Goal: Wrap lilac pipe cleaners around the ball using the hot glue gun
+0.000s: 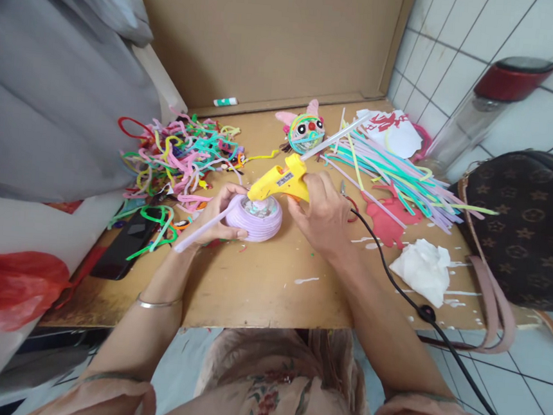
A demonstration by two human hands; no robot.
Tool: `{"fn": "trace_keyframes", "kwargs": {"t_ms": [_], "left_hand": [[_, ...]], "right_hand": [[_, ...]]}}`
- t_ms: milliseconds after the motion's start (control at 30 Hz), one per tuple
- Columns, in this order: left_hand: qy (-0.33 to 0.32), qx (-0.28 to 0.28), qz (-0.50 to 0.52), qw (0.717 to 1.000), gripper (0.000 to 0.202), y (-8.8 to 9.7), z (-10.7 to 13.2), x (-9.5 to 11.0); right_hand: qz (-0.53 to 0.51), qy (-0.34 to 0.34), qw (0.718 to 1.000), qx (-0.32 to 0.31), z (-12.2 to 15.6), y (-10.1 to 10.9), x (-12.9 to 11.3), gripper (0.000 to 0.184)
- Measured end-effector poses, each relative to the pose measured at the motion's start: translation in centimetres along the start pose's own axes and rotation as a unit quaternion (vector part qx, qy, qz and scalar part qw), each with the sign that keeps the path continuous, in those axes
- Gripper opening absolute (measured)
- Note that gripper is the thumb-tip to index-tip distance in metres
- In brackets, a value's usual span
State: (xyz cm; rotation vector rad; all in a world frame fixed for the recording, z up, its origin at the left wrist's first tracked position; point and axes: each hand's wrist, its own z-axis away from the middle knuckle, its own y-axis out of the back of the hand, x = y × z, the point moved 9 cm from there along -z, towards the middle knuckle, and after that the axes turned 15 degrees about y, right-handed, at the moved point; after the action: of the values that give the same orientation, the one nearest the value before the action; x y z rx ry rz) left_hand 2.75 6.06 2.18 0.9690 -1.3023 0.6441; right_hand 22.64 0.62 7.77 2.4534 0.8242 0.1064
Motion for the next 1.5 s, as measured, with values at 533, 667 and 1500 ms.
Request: {"fn": "trace_keyframes", "kwargs": {"t_ms": [533, 667, 1500], "left_hand": [[-0.012, -0.016, -0.012, 1.000, 0.074, -0.5, 0.1, 0.2], [0.005, -0.014, -0.010, 1.000, 0.073, -0.7, 0.1, 0.2], [-0.020, -0.010, -0.027, 0.999, 0.069, -1.6, -0.5, 0.8]], "right_hand": [[0.125, -0.202, 0.970, 0.046, 4.5, -0.9, 10.5, 0.030], [0.179, -0.221, 0.959, 0.016, 5.7, -1.5, 12.4, 0.037], [-0.267, 0.052, 0.962, 0.002, -1.6, 0.0, -5.2, 0.016]]}}
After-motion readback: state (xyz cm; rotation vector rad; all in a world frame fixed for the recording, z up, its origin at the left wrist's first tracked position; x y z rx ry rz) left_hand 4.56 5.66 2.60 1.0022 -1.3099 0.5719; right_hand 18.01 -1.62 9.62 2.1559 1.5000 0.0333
